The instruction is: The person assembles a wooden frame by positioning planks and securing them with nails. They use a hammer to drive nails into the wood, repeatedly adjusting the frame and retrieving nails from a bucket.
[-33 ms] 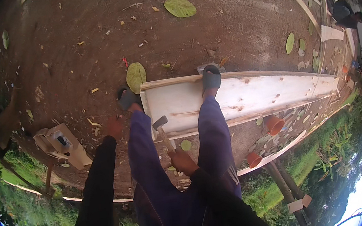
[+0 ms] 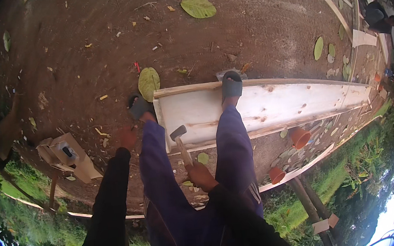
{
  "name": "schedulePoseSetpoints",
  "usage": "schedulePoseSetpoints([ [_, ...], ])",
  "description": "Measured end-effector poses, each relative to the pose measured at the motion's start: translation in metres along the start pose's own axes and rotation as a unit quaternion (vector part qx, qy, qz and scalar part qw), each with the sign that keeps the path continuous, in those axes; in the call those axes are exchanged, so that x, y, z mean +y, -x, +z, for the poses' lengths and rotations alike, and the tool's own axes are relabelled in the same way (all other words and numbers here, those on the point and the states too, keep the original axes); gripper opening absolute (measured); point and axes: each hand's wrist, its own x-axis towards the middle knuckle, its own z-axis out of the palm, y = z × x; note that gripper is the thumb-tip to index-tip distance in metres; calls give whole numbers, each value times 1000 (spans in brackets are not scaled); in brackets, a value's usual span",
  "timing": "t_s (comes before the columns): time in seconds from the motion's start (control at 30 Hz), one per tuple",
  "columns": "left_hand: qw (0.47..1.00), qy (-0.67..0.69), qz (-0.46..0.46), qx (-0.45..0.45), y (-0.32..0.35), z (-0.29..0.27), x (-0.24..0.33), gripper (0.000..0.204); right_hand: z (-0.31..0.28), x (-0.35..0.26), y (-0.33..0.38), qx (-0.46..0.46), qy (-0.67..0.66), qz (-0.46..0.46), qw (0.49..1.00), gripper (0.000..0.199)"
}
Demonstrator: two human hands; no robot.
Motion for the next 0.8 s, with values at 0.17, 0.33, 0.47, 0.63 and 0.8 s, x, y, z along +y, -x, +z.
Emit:
schedulePoseSetpoints([
  [0.17, 998, 44, -33, -5, -23, 88, 62, 27, -45, -18, -19, 89, -104, 15, 990, 20],
  [0.33, 994, 37, -89, 60, -89, 129, 39, 46, -72, -55, -53, 81, -175, -11, 981, 23],
  [0.47, 988, -72, -127, -50, -112, 146, 45, 57, -85, -71, -71, 88, -185, 0, 979, 25],
  [0.63, 995, 36, -79, -49, -123, 164, 36, 50, -73, -60, -92, 95, -99, -7, 991, 26],
  [0.8, 994, 62, -92, -23, -111, 192, 36, 45, -53, -50, -100, 64, -37, 45, 996, 26],
])
